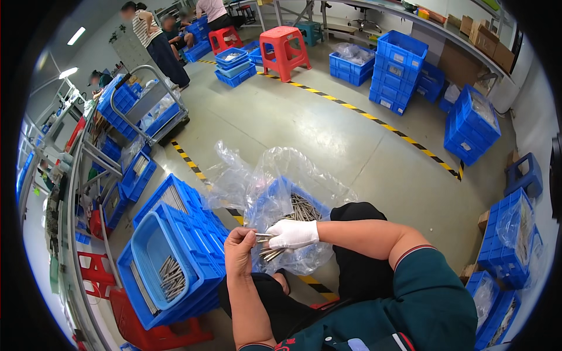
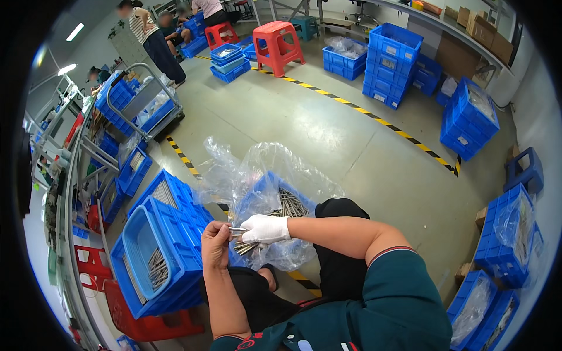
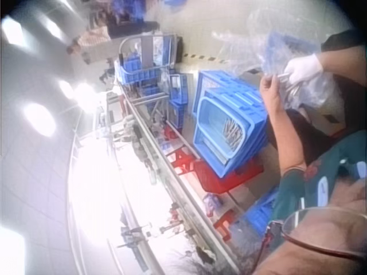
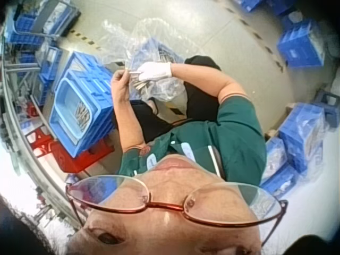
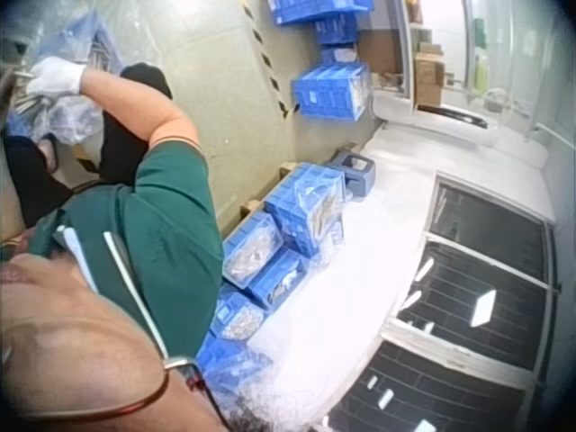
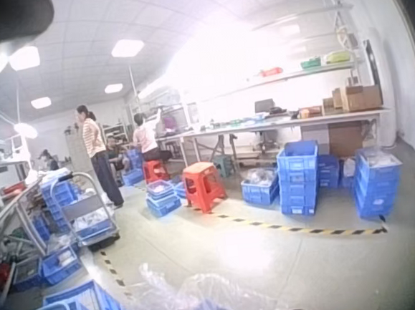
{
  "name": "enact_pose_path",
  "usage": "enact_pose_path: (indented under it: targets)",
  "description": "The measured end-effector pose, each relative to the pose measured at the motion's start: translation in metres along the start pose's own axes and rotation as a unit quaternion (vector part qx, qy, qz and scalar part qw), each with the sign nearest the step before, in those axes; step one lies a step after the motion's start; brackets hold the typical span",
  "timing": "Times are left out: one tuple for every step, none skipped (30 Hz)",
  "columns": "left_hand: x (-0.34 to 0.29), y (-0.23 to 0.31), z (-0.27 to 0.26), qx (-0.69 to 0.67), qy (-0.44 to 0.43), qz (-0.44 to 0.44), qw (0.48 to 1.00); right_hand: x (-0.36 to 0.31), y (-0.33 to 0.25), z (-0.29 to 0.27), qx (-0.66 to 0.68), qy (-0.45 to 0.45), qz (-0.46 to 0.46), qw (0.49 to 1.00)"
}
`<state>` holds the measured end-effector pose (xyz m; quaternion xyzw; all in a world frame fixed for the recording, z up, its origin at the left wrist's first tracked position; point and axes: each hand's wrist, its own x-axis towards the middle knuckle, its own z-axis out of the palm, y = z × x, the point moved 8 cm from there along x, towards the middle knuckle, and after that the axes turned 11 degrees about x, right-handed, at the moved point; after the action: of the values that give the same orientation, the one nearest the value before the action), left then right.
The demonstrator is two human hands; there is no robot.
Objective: The person sits on the floor in a factory setting, wearing white gloves. They repeatedly pick up small, cylindrical metal parts from a clear plastic bag and place them into a blue plastic basket. The person handles the parts one by one or in small groups, transferring them from the bag to the basket throughout the clip.
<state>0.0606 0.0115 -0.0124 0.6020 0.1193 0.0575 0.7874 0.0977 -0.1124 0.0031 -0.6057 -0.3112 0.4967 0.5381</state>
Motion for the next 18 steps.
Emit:
enact_pose_path:
  targets:
    - [-0.001,0.0,0.002,-0.001,0.006,-0.002,1.0,-0.001,0.0,-0.002,-0.011,0.008,0.0,1.0]
    - [-0.002,0.0,0.002,-0.002,0.013,-0.004,1.0,-0.001,-0.001,-0.001,-0.003,0.01,-0.002,1.0]
    - [-0.001,-0.002,0.002,-0.005,0.007,0.001,1.0,-0.002,-0.002,-0.001,0.005,0.011,-0.003,1.0]
    - [0.0,-0.003,0.001,-0.008,0.002,0.007,1.0,-0.002,-0.003,0.0,0.012,0.012,-0.006,1.0]
    - [0.0,-0.003,0.001,-0.011,-0.003,0.012,1.0,-0.002,-0.004,0.001,0.025,0.01,-0.004,1.0]
    - [-0.002,-0.004,0.001,-0.038,-0.002,0.001,0.999,-0.002,-0.004,0.002,0.039,0.007,-0.002,0.999]
    - [-0.004,-0.003,0.006,-0.065,-0.004,-0.011,0.998,-0.003,-0.004,0.002,0.053,0.008,0.001,0.999]
    - [-0.005,-0.004,0.01,-0.091,-0.006,-0.023,0.996,-0.001,-0.002,0.0,0.054,0.01,-0.009,0.998]
    - [-0.004,-0.005,0.01,-0.103,-0.008,-0.032,0.994,0.004,0.004,-0.002,0.055,0.012,-0.018,0.998]
    - [-0.003,-0.006,0.009,-0.115,-0.009,-0.042,0.992,0.006,0.004,-0.002,0.056,0.014,-0.027,0.998]
    - [-0.002,-0.007,0.009,-0.127,-0.01,-0.051,0.991,0.007,0.008,-0.003,0.079,0.008,-0.003,0.997]
    - [-0.002,-0.007,0.011,-0.123,-0.018,-0.047,0.991,0.006,0.009,-0.005,0.08,0.009,-0.002,0.997]
    - [-0.002,-0.006,0.01,-0.118,-0.023,-0.043,0.992,0.006,0.007,-0.003,0.082,0.007,-0.001,0.997]
    - [-0.002,-0.006,0.01,-0.113,-0.028,-0.038,0.992,0.005,0.005,-0.002,0.083,0.006,0.0,0.997]
    - [-0.003,-0.008,0.01,-0.124,-0.043,-0.046,0.99,0.004,0.003,0.001,0.081,0.005,0.001,0.997]
    - [-0.003,-0.01,0.011,-0.136,-0.061,-0.054,0.987,0.002,0.002,0.002,0.078,0.006,0.003,0.997]
    - [-0.003,-0.012,0.013,-0.148,-0.078,-0.063,0.984,0.0,0.001,0.002,0.075,0.008,0.005,0.997]
    - [-0.004,-0.014,0.013,-0.156,-0.082,-0.077,0.981,-0.001,0.001,0.001,0.068,0.01,0.002,0.998]
